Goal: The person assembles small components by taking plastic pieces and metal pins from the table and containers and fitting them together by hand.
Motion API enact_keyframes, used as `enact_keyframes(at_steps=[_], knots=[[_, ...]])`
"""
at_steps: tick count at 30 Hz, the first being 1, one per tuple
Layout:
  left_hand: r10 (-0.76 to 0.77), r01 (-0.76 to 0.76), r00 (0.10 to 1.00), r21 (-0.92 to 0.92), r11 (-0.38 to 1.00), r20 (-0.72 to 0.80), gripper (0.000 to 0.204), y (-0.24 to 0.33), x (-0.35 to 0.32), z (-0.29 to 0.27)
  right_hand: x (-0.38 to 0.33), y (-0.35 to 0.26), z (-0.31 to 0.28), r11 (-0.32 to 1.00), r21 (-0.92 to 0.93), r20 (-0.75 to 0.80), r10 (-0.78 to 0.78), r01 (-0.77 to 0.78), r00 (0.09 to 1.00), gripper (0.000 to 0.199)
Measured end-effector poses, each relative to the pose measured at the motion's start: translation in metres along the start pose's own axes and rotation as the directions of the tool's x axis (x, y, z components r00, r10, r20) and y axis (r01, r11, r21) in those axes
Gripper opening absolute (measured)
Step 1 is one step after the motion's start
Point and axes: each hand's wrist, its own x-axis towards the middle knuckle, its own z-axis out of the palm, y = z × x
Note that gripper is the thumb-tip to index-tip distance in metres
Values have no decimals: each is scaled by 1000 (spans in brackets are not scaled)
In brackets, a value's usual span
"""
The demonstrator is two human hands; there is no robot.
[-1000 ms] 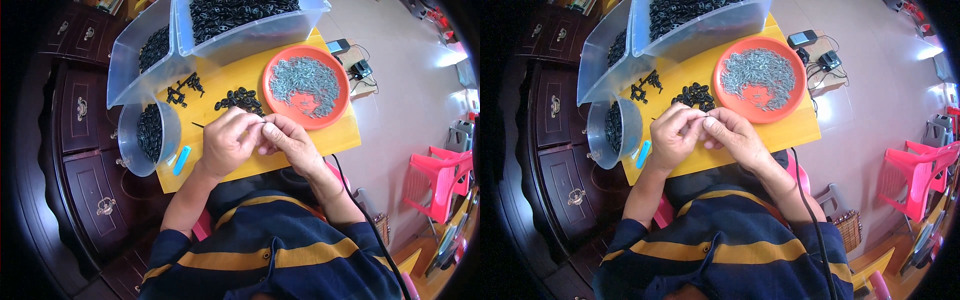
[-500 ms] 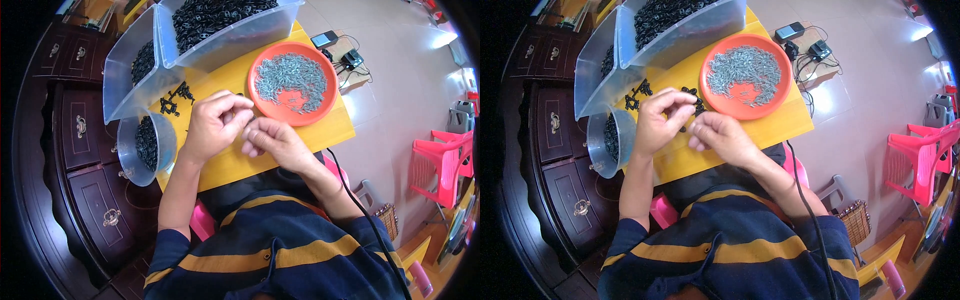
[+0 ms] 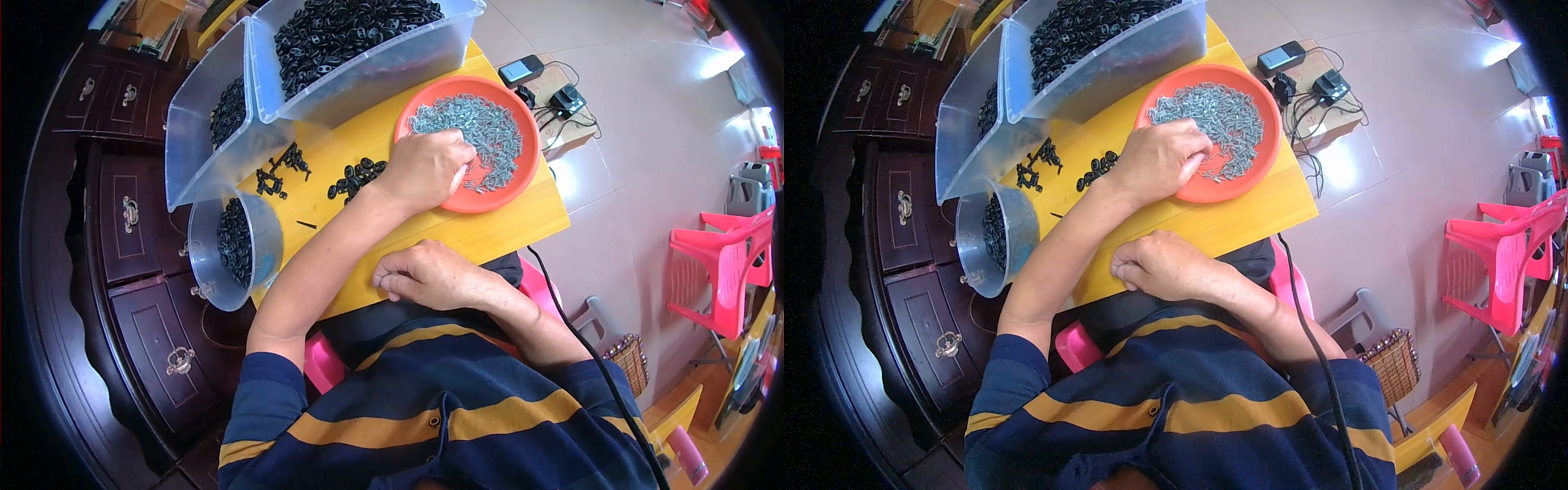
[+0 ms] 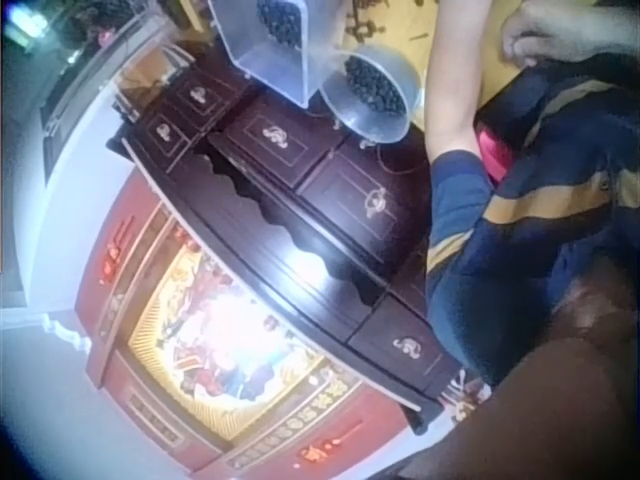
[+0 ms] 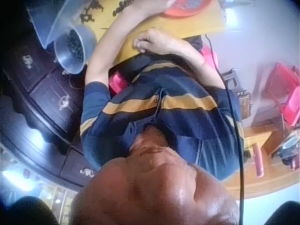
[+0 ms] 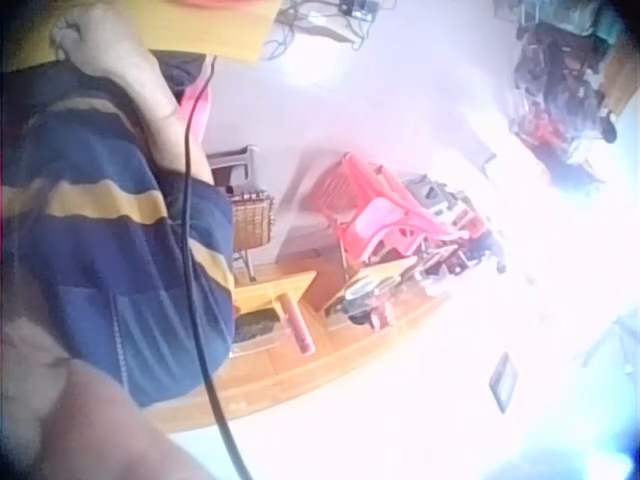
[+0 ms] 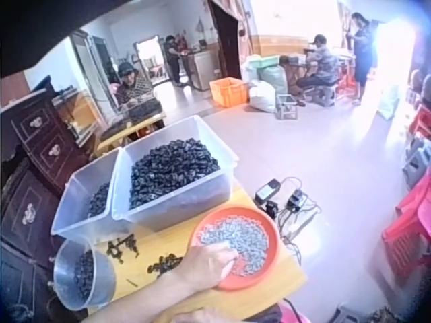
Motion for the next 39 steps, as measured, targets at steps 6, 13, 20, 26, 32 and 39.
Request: enact_keyframes(at_steps=[6,13,20,26,32,39], knots=[[-11,10,1000,13,1000,24,9,-4,0,-1,0,1,1,1000,-2,-19,-21,21,1000,18],[55,-55,998,-6,998,-7,8,-4,6,1,2,2,2,999,-26,-41,-39,38,998,17],[-9,-9,989,121,993,148,11,12,18,-6,1,1,3,999,-16,-61,-38,37,997,17],[-14,-2,994,146,989,109,7,13,15,-3,1,-1,3,998,-38,-75,-61,58,995,17],[32,-83,971,209,974,235,13,15,25,-5,2,0,4,998,-32,-68,-59,57,996,17],[33,-69,979,175,982,201,17,11,17,-10,1,-1,2,997,-47,-97,-66,62,993,17]])
